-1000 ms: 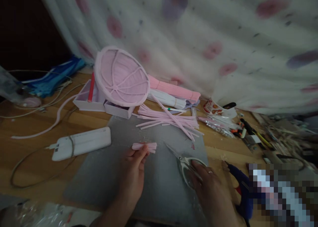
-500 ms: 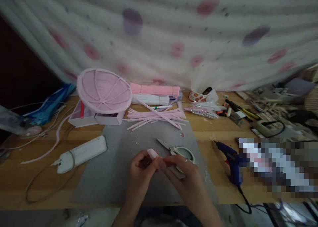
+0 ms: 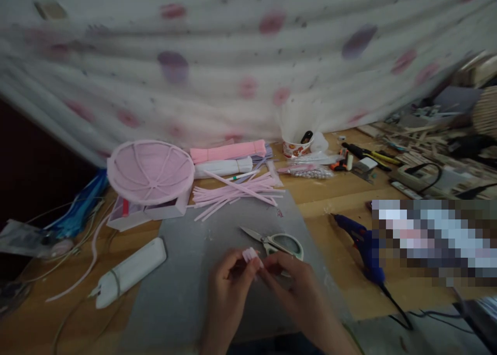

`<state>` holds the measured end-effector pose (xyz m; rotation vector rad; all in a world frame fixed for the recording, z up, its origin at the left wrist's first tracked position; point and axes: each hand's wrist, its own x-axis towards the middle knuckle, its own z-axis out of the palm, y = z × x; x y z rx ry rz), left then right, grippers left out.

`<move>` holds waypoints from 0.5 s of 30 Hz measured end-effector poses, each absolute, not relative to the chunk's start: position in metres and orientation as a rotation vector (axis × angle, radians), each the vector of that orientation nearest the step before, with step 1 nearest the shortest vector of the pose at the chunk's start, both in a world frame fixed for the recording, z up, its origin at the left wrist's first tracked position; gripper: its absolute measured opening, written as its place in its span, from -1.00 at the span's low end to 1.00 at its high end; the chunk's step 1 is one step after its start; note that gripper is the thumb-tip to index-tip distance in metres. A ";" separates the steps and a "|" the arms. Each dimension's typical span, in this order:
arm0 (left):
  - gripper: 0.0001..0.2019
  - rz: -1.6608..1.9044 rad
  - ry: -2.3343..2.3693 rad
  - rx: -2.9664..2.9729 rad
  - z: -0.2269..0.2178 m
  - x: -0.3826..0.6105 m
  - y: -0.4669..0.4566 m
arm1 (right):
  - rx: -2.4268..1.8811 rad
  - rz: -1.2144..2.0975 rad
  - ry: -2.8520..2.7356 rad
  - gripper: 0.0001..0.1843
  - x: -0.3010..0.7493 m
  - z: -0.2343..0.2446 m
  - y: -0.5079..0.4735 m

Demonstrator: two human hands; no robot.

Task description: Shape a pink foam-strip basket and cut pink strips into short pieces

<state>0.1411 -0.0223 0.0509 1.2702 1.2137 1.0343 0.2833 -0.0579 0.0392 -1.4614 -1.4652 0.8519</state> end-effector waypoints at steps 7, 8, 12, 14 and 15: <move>-0.66 1.098 1.155 1.013 0.033 0.114 -0.012 | -1.494 0.833 -1.630 -0.84 0.285 0.037 -0.049; -0.65 1.143 1.141 0.979 0.030 0.110 -0.010 | -1.529 0.806 -1.659 -0.86 0.288 0.040 -0.047; -0.61 1.262 1.254 0.967 0.028 0.094 -0.006 | -1.649 0.652 -1.698 -0.83 0.304 0.056 -0.025; -0.58 1.284 1.410 1.066 0.031 0.085 -0.006 | -1.699 0.534 -1.717 -0.79 0.311 0.065 -0.002; -0.57 1.284 1.469 1.133 0.032 0.079 -0.006 | -1.723 0.479 -1.729 -0.80 0.313 0.068 0.013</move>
